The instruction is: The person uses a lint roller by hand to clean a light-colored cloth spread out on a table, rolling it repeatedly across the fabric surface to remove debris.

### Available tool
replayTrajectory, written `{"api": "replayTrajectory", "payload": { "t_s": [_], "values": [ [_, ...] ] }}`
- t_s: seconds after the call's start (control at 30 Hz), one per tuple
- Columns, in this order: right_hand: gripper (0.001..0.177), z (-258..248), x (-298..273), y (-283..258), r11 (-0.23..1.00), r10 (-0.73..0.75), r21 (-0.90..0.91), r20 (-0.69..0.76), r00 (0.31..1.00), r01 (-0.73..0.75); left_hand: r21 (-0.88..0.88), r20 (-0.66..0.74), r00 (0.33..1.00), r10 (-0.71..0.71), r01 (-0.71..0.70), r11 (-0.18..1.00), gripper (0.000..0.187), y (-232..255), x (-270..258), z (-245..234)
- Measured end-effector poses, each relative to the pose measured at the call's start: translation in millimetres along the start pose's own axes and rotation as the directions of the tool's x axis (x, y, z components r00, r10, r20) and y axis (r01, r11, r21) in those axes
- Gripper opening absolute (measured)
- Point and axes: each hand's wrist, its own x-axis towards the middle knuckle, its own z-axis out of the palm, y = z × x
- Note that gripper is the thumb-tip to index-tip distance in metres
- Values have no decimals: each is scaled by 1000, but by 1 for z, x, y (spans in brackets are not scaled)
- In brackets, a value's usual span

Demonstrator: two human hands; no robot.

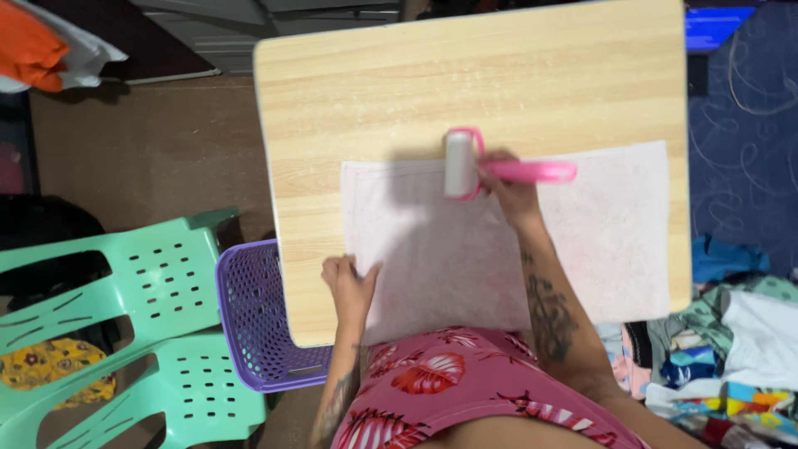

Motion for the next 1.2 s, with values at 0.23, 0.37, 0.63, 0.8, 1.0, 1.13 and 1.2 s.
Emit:
{"api": "replayTrajectory", "payload": {
  "t_s": [0.23, 0.37, 0.63, 0.8, 1.0, 1.13, 1.2],
  "values": [
    [22, -53, -101, -2, 632, 123, 771, -2, 992, -76, -56, -64, 988, 138, -141, 988, 44, 34, 31, 46],
    [16, -82, -123, -18, 822, 90, 570, -94, 991, -21, -330, 260, 950, -173, 256, 909, 41, 55, 35, 36],
    [31, -144, -153, -34, 705, -313, -709, -259, 914, 40, -171, 211, 975, 73, -37, 985, 36, 74, -6, 65],
    [44, -204, -187, -11, 575, -342, -805, -399, 850, -146, 466, 28, 911, 412, -376, 801, 45, 118, -39, 83],
    [53, -228, -200, 14, 565, -255, -796, -420, 871, -218, 99, 51, 993, 105, -109, 989, 23, 87, -29, 90],
    [44, -224, -199, 22, 576, -187, -781, -413, 891, -241, -137, -328, 940, 90, -142, 980, 26, 33, -35, 48],
    [50, -222, -200, 22, 614, -191, -771, -353, 916, -169, -253, -429, 895, -117, 6, 967, 28, 10, -45, 21]
  ]
}}
